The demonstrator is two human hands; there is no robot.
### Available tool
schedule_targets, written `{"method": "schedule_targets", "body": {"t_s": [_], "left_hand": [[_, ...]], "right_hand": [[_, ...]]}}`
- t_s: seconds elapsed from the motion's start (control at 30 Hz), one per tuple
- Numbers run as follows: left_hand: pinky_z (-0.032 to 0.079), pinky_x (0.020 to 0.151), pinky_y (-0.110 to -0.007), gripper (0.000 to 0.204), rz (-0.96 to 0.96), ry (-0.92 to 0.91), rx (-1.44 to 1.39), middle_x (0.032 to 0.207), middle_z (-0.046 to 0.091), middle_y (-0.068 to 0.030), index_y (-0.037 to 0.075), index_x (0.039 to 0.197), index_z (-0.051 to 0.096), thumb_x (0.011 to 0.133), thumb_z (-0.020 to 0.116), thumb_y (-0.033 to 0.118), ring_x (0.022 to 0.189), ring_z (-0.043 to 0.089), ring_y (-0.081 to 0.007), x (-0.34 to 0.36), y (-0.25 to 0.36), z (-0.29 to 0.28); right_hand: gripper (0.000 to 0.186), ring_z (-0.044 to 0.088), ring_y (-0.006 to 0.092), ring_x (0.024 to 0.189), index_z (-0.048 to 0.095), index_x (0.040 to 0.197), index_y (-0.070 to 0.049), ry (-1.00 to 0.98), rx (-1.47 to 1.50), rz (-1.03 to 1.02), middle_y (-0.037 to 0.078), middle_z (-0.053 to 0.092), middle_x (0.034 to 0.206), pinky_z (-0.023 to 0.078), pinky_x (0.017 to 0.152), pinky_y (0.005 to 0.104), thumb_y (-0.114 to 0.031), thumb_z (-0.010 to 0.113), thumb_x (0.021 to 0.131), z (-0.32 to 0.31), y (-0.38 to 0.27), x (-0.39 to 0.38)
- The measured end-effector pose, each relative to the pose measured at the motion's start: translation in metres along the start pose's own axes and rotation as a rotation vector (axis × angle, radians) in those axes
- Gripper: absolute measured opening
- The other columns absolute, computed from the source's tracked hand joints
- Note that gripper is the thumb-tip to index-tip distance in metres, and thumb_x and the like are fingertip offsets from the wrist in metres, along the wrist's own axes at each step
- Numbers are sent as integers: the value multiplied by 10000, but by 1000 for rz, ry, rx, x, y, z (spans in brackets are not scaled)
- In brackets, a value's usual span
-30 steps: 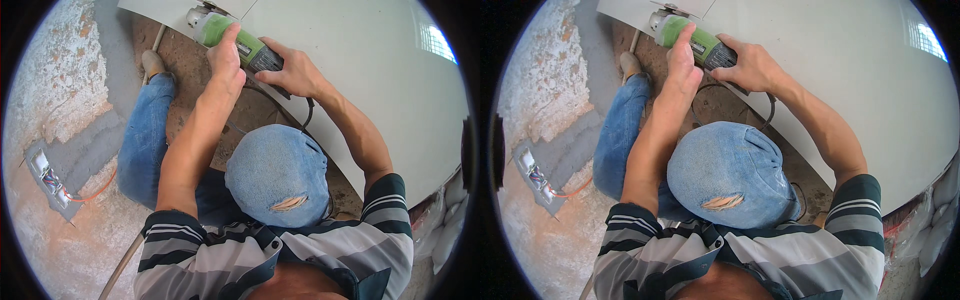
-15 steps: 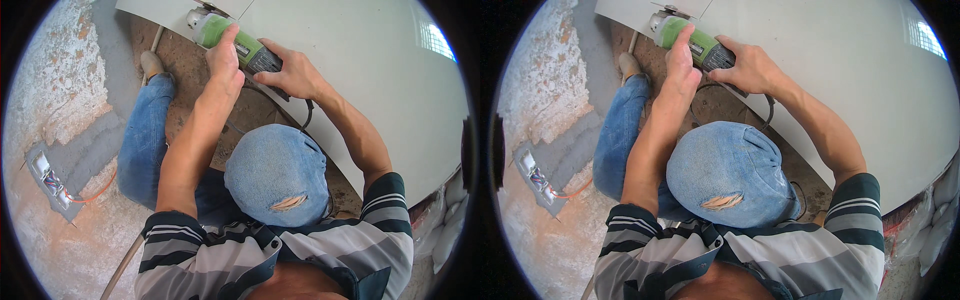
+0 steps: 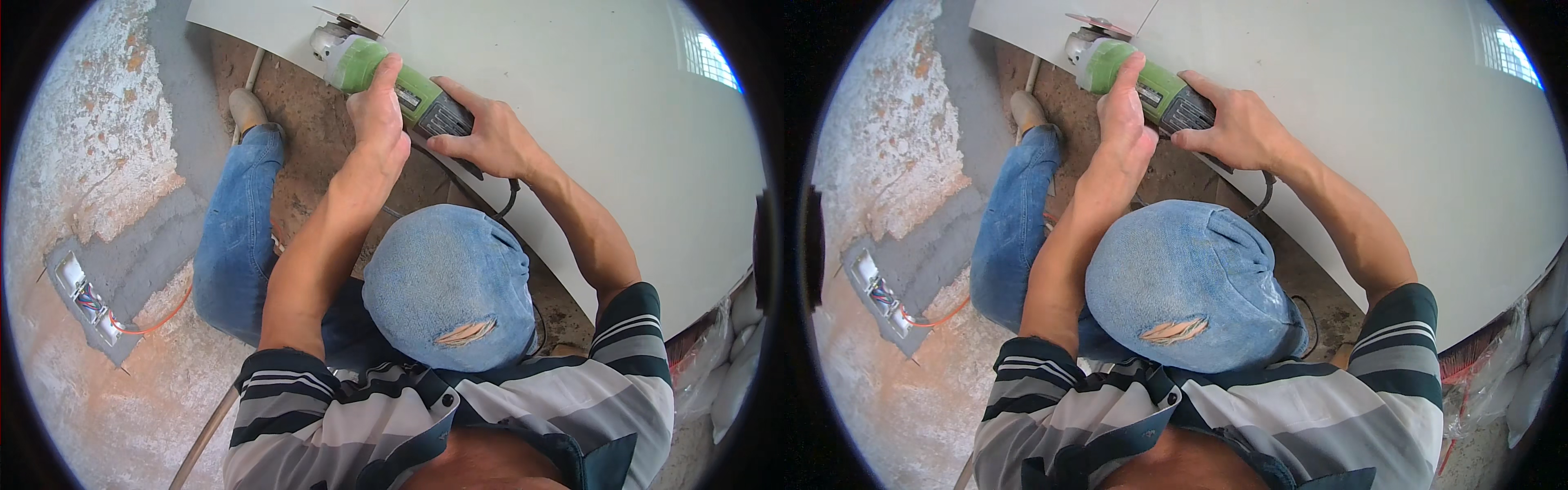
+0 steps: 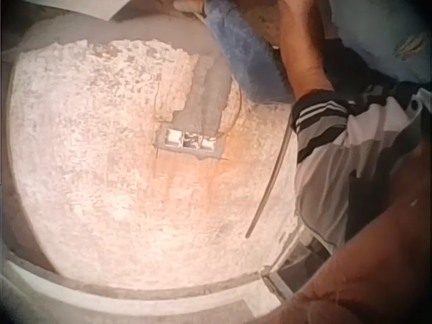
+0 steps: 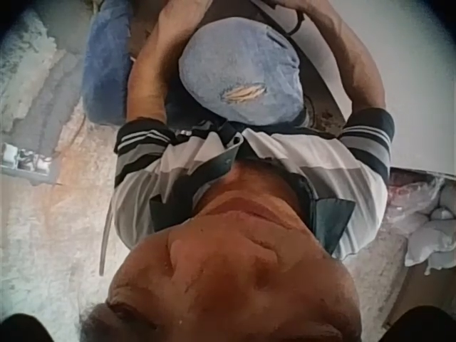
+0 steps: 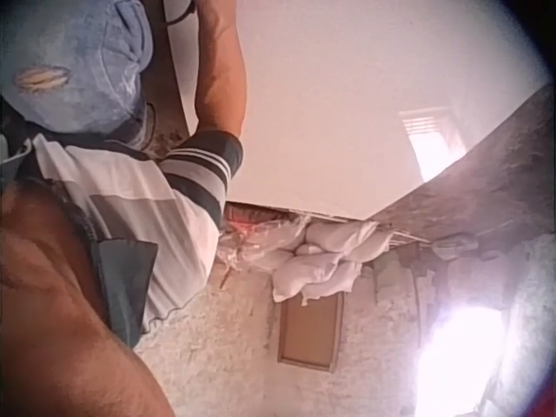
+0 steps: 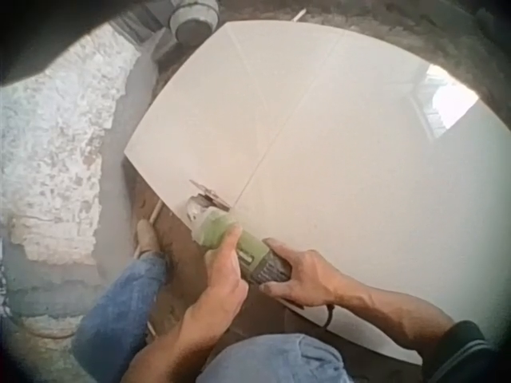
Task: Cutting a ceramic tile with an angle grinder.
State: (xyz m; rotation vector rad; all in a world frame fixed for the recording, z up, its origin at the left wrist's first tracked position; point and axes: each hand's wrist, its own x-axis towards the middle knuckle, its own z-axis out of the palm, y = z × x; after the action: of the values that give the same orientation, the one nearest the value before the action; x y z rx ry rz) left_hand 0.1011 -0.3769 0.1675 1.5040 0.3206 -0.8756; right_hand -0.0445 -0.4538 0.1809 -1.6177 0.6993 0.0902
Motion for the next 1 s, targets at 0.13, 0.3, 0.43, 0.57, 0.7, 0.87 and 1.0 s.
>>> {"method": "schedule_targets", "body": {"t_s": [0.13, 0.3, 0.43, 0.57, 0.7, 0.87, 1.0], "left_hand": [[457, 869, -332, 391, -24, 16, 14, 1086, 614, -56, 1, 1121, 607, 820, 750, 206, 989, 570, -164, 1, 1, 1], [461, 858, -337, 386, -15, 12, 11, 1079, 617, -57, 0, 1112, 613, 821, 750, 214, 980, 574, -166, 2, 1, 1], [462, 852, -339, 387, -33, 26, 27, 1073, 619, -57, 1, 1110, 617, 818, 752, 216, 977, 576, -166, 0, 2, 1], [462, 849, -340, 390, -23, 2, 8, 1073, 619, -55, 2, 1111, 617, 816, 754, 217, 973, 575, -166, 4, 1, 1], [461, 851, -342, 403, -32, 15, 7, 1084, 617, -54, 1, 1117, 615, 810, 759, 220, 977, 573, -169, 9, 1, -2], [455, 864, -338, 421, -57, 20, -1, 1097, 614, -55, -1, 1125, 612, 804, 764, 223, 989, 570, -171, 11, 4, 0], [457, 865, -338, 424, -58, 36, -1, 1093, 614, -55, -1, 1122, 614, 796, 769, 221, 983, 571, -171, 10, 7, 0]], "right_hand": [[782, 670, 292, 908, 462, 1391, -64, 10, 14, -5, 217, 676, 995, 503, 850, 357, -363, 737, 723, 1, 3, 1], [783, 670, 286, 909, 464, 1389, -64, -9, 8, 10, 213, 677, 996, 504, 851, 356, -366, 737, 721, -2, -4, 1], [778, 669, 282, 902, 465, 1386, -62, -15, 10, 21, 211, 677, 987, 505, 844, 357, -361, 737, 721, 0, 0, 2], [763, 668, 282, 878, 469, 1380, -63, -3, -8, 15, 206, 678, 965, 507, 827, 359, -352, 735, 726, 0, -1, 2], [752, 665, 285, 860, 472, 1375, -61, -22, 17, 41, 206, 678, 953, 507, 818, 362, -347, 733, 730, -1, -7, 3], [745, 662, 284, 848, 476, 1373, -63, 2, -21, 36, 203, 676, 941, 508, 807, 360, -345, 731, 733, 0, -7, 6], [746, 662, 280, 853, 482, 1366, -50, -4, -36, 16, 201, 675, 937, 508, 809, 356, -348, 733, 730, 0, -10, 8]]}}
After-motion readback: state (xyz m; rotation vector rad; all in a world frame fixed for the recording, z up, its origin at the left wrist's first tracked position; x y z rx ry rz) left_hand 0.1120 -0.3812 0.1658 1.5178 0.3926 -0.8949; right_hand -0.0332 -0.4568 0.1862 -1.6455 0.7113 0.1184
